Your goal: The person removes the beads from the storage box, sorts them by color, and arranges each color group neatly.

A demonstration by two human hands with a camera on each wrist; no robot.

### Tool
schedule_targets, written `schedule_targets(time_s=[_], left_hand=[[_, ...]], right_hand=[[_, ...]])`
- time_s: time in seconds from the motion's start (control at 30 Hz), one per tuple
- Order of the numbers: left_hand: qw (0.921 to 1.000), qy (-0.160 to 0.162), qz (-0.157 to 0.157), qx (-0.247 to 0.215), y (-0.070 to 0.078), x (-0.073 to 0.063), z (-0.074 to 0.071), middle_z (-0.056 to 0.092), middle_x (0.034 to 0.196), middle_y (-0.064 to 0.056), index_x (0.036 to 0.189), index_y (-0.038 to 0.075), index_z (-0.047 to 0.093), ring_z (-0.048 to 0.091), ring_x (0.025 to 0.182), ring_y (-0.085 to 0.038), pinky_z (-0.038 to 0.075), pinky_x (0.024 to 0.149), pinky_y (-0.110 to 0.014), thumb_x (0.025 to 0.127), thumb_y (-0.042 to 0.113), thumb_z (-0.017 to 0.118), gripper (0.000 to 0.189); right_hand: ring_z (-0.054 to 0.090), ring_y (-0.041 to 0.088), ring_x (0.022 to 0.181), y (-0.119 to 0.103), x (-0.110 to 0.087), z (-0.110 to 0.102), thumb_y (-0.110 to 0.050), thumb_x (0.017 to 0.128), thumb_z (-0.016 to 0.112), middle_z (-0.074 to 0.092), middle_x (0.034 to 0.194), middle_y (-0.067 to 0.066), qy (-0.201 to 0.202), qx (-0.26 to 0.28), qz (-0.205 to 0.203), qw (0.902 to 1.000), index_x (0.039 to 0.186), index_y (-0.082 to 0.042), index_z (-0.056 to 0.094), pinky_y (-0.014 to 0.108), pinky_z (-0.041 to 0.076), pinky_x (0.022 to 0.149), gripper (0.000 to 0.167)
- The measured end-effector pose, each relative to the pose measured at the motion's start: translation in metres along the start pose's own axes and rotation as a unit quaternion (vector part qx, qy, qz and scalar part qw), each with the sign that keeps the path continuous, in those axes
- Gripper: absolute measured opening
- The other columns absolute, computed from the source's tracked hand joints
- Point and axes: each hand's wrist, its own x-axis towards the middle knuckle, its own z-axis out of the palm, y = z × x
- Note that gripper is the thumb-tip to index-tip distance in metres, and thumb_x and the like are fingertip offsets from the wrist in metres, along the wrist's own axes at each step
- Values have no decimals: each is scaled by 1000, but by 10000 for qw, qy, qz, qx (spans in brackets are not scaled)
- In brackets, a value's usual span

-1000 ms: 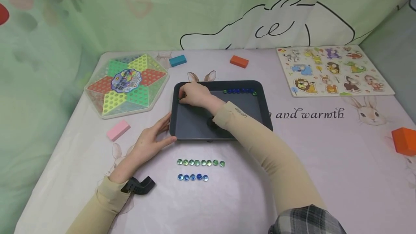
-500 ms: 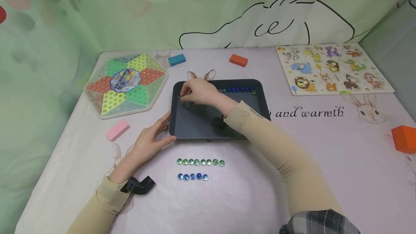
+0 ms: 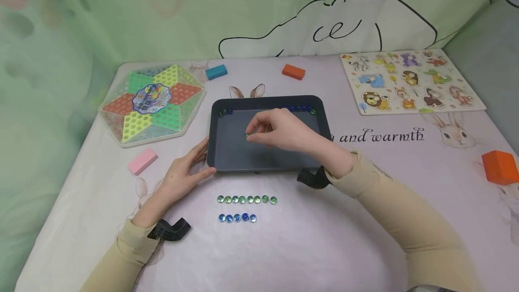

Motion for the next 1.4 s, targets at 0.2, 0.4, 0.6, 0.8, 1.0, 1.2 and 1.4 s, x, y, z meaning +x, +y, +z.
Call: schedule_targets(time_s=[0.2, 0.4, 0.6, 0.8, 1.0, 1.2, 1.4], left_hand=[[10000, 20, -42, -21, -2, 0, -1, 54, 132, -8, 147, 23, 27, 54, 118, -22, 35, 104, -46, 82, 37, 68, 78], [10000, 6, -48, 3, -2, 0, -1, 53, 133, -8, 147, 23, 27, 54, 119, -22, 35, 104, -46, 83, 37, 68, 78], [10000, 18, -50, -18, -1, 1, -2, 53, 133, -7, 147, 22, 28, 54, 119, -22, 35, 104, -46, 83, 37, 68, 77], [10000, -11, -76, -31, 0, 1, -2, 53, 134, -6, 147, 24, 27, 53, 120, -22, 35, 104, -45, 83, 39, 67, 77], [10000, -28, -45, -29, 0, 2, -1, 53, 134, -6, 147, 25, 26, 53, 120, -21, 35, 104, -45, 83, 39, 67, 77], [10000, -50, -39, -7, 0, 1, 0, 52, 134, -7, 147, 24, 26, 53, 120, -22, 35, 104, -45, 83, 38, 67, 78], [10000, -44, -38, -13, 0, 1, 0, 53, 134, -6, 147, 24, 27, 54, 119, -21, 35, 104, -45, 83, 38, 68, 77]], right_hand=[[50, 10, 55, 9, -37, 13, -16, 86, 66, 62, 71, 0, -154, -62, -248, 9996, 93, -12, 67, 22, 42, 52, 8], [47, 4, 55, 21, -64, 26, -11, 84, 66, 58, 68, -5, -437, -201, -205, 9986, 92, -12, 67, 20, 40, 50, 8], [44, 1, 56, 32, -75, 40, -13, 81, 69, 54, 66, -13, -495, -931, -30, 9944, 86, -17, 67, 18, 39, 51, 7], [41, 0, 54, 41, -74, 50, -16, 79, 72, 49, 60, -13, -542, -1310, 141, 9898, 80, -19, 65, 18, 36, 51, 7], [41, 2, 54, 42, -74, 53, -17, 78, 73, 47, 59, -12, -624, -1428, 328, 9872, 80, -19, 64, 18, 35, 50, 9], [41, 1, 55, 41, -75, 53, -18, 78, 73, 47, 60, -12, -695, -1433, 343, 9866, 81, -19, 65, 19, 35, 51, 9], [42, 0, 56, 34, -73, 45, -21, 79, 72, 51, 63, -15, -808, -1405, 99, 9867, 84, -21, 66, 18, 36, 52, 9]])
